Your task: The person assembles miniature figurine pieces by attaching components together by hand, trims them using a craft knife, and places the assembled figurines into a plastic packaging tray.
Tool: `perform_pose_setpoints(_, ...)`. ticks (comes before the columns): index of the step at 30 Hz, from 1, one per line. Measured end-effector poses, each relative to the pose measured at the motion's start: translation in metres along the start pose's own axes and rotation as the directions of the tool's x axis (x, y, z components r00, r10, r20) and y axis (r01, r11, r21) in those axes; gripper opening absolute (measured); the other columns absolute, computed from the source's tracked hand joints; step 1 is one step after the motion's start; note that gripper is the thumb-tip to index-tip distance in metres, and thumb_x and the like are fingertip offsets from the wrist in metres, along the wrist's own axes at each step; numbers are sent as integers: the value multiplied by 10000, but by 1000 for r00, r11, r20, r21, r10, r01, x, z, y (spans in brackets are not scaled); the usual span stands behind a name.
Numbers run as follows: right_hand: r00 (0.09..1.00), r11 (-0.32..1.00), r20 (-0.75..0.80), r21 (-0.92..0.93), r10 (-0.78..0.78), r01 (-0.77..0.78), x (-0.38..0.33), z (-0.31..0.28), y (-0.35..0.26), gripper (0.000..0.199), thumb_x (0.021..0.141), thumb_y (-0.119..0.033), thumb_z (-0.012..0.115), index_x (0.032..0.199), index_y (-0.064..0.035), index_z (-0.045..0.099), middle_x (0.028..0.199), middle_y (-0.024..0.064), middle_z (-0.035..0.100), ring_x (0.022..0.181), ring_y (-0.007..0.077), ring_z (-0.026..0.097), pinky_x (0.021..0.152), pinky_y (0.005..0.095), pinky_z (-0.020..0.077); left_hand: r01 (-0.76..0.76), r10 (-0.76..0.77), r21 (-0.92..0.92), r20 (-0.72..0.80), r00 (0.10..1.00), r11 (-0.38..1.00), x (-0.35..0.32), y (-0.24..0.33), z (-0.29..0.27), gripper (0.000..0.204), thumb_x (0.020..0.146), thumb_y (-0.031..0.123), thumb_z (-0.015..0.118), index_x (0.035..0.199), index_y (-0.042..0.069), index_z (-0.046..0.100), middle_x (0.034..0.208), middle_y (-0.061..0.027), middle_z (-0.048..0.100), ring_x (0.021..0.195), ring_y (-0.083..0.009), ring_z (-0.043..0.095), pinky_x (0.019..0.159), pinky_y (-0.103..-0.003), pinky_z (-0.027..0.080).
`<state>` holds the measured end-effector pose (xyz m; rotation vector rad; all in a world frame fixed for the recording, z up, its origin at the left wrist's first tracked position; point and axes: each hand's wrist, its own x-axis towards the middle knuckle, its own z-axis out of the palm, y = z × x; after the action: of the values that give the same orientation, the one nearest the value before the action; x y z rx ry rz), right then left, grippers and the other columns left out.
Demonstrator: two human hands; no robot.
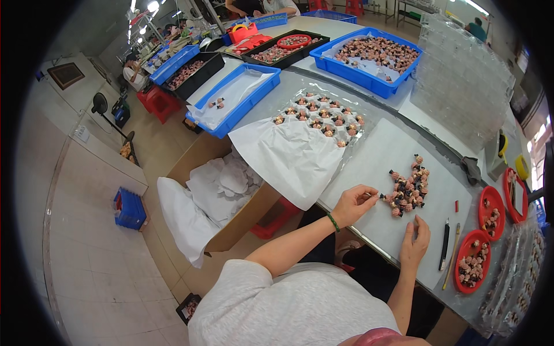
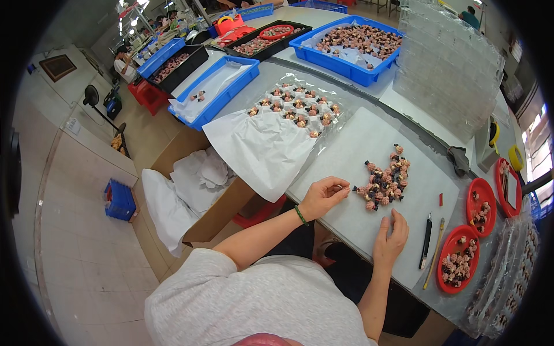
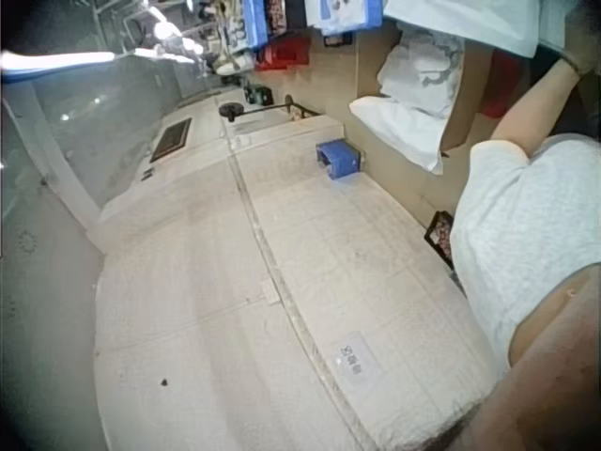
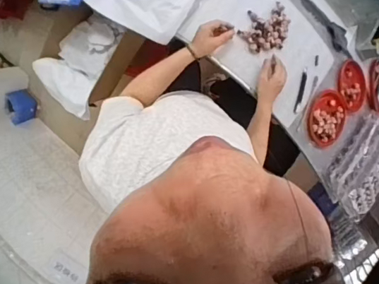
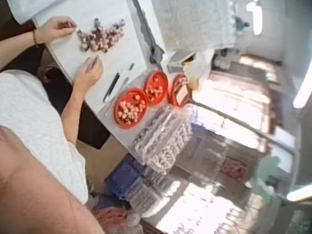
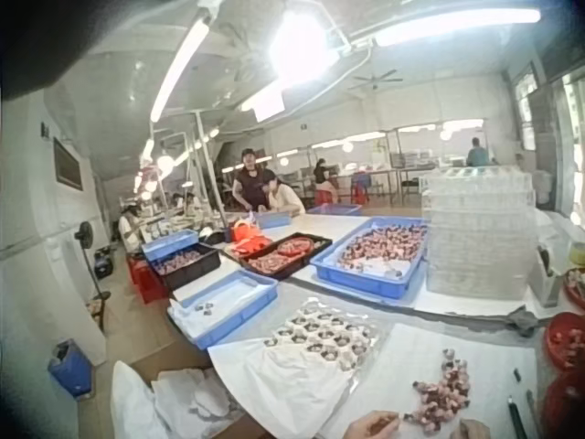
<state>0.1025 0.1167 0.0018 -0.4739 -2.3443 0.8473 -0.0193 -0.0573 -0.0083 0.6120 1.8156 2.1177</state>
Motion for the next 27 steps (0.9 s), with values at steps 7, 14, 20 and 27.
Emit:
perform_pose_setpoints(7,1000,1000,14,6,4,-4,1,1,2,259,840,-144,552,1065,-14,555,995,115,566,835,215,525,769,316,420,24,-24,-6,-21,999,1000,-2,-4,2,175,834,37,579,1004,0,560,863,-9,576,784,-51,551,679,-182,446)
perform_pose_setpoints(14,999,999,10,4,37,-37,6,3,-2,258,847,-153,548,1062,-9,560,1010,116,571,860,206,530,792,312,421,-11,11,-7,-11,1000,1000,4,-1,-1,178,827,24,579,1000,-13,560,867,-27,584,793,-59,559,705,-190,460)
perform_pose_setpoints(20,1000,999,-22,29,22,-21,6,7,-3,270,852,-168,548,1068,-7,559,1010,115,573,866,203,530,793,308,420,-29,29,2,14,999,1000,7,-2,-4,218,826,25,579,1037,-19,544,903,-41,579,802,-70,562,726,-202,473)
perform_pose_setpoints(27,999,1000,-46,3,28,-28,5,0,-3,272,830,-123,560,1076,-8,556,999,119,567,854,211,530,784,309,425,217,-237,-451,12,971,866,17,71,-5,956,818,27,576,1343,81,-221,950,-149,573,823,-186,586,740,-298,496)
